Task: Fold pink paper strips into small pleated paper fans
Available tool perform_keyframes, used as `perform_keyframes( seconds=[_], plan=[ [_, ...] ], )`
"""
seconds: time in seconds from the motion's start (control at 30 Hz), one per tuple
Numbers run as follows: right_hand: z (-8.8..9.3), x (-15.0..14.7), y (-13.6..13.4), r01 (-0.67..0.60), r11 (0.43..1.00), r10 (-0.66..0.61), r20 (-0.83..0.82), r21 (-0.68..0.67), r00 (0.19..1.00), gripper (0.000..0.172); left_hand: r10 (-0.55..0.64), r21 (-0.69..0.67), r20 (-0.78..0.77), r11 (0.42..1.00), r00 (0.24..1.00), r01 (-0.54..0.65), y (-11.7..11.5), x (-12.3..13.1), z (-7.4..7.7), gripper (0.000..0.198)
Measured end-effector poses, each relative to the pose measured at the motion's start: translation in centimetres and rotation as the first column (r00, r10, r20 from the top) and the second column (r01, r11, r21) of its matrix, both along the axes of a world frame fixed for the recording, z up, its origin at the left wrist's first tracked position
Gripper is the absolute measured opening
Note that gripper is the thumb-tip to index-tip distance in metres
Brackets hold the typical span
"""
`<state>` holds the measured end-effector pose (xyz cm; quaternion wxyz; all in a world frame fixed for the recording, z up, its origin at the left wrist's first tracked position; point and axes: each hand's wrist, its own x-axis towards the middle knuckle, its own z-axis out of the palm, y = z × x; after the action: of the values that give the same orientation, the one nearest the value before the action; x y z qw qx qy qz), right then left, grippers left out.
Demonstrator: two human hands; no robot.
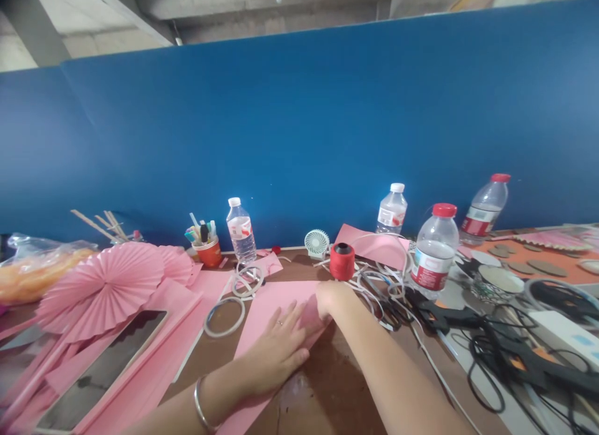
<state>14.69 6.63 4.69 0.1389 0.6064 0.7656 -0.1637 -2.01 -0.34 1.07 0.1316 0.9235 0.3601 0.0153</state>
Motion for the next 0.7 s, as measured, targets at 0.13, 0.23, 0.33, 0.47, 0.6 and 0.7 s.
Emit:
perform_keyframes(
  seconds=[0.13, 0.23, 0.33, 0.47, 0.6, 0.7],
  plan=[
    [-0.8, -0.5, 0.1, 0.032, 0.997, -0.031, -0.010, 0.076, 0.999, 0.075, 0.128, 0.012, -0.003, 0.992, 0.992, -0.128, 0.1, 0.2, -1.6, 0.060],
    [-0.6, -0.9, 0.1, 0.090, 0.996, -0.089, -0.030, 0.018, 0.996, 0.092, 0.207, 0.040, 0.051, 0.977, 0.977, -0.209, 0.4, 0.3, -2.4, 0.055],
    [-0.4, -0.9, 0.1, 0.170, 0.985, -0.169, -0.051, 0.018, 0.984, 0.102, 0.243, 0.067, 0.103, 0.966, 0.965, -0.250, 0.8, 0.3, -2.7, 0.052],
    [-0.5, -0.8, 0.0, 0.216, 0.974, -0.214, -0.041, 0.064, 0.976, 0.090, 0.259, 0.093, 0.055, 0.960, 0.964, -0.264, 1.0, 0.0, -2.7, 0.054],
    [-0.2, -1.0, -0.2, 0.213, 0.977, -0.212, -0.049, 0.019, 0.976, 0.089, 0.263, 0.103, 0.021, 0.959, 0.965, -0.263, 1.0, -0.2, -2.8, 0.052],
    [0.4, -1.1, -0.3, 0.248, 0.969, -0.249, -0.031, -0.019, 0.968, 0.091, 0.268, 0.111, 0.033, 0.957, 0.963, -0.270, 0.9, -0.2, -2.8, 0.051]
  ],
)
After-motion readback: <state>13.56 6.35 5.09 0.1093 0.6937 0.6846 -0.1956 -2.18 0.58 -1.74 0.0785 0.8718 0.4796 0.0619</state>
